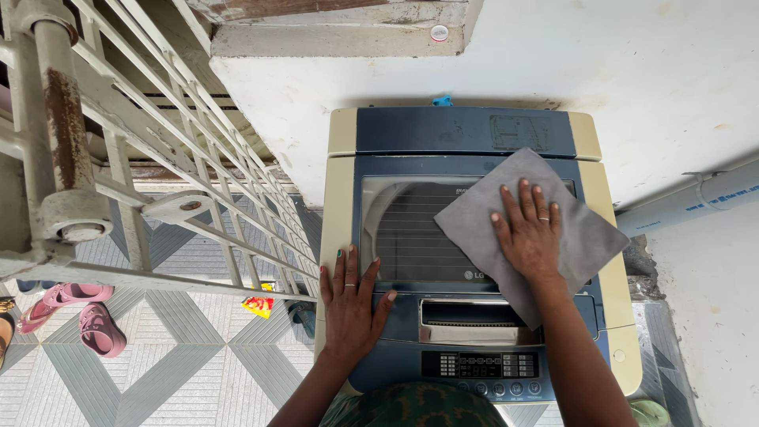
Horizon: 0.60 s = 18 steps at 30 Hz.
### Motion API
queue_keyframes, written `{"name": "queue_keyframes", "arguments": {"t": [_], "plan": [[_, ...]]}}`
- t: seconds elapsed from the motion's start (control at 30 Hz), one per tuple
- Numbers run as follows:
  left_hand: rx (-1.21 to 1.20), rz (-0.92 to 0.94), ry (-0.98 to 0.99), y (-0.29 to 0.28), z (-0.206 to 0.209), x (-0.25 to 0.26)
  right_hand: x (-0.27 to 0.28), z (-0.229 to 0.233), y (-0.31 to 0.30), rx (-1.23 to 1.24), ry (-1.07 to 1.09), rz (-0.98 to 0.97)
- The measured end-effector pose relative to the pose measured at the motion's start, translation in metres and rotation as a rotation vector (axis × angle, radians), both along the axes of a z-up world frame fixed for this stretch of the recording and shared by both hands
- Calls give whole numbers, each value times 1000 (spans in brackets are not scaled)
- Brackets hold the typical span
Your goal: The person wipes the exterior and interior surfaces of a washing machine with a cloth and removes a small component from inside.
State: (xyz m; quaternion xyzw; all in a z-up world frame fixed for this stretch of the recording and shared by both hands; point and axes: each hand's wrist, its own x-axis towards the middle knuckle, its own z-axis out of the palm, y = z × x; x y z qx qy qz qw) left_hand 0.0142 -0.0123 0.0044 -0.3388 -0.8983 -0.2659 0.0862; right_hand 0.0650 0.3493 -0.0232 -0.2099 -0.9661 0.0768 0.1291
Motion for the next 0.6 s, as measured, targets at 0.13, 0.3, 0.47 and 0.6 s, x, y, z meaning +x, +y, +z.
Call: {"name": "queue_keyframes", "arguments": {"t": [0.13,0.3,0.47,0.6], "plan": [[-34,10,-10,2,-3,-1,3,-10,41,-5,-11,-245],[64,0,-61,0,-1,-3,-38,-11,-27,129,78,-32],[178,3,-30,-7,1,2,-70,23,-156,14,-5,666],[182,39,32,-11,-2,7,-87,28,-214,-35,-60,1138]]}}
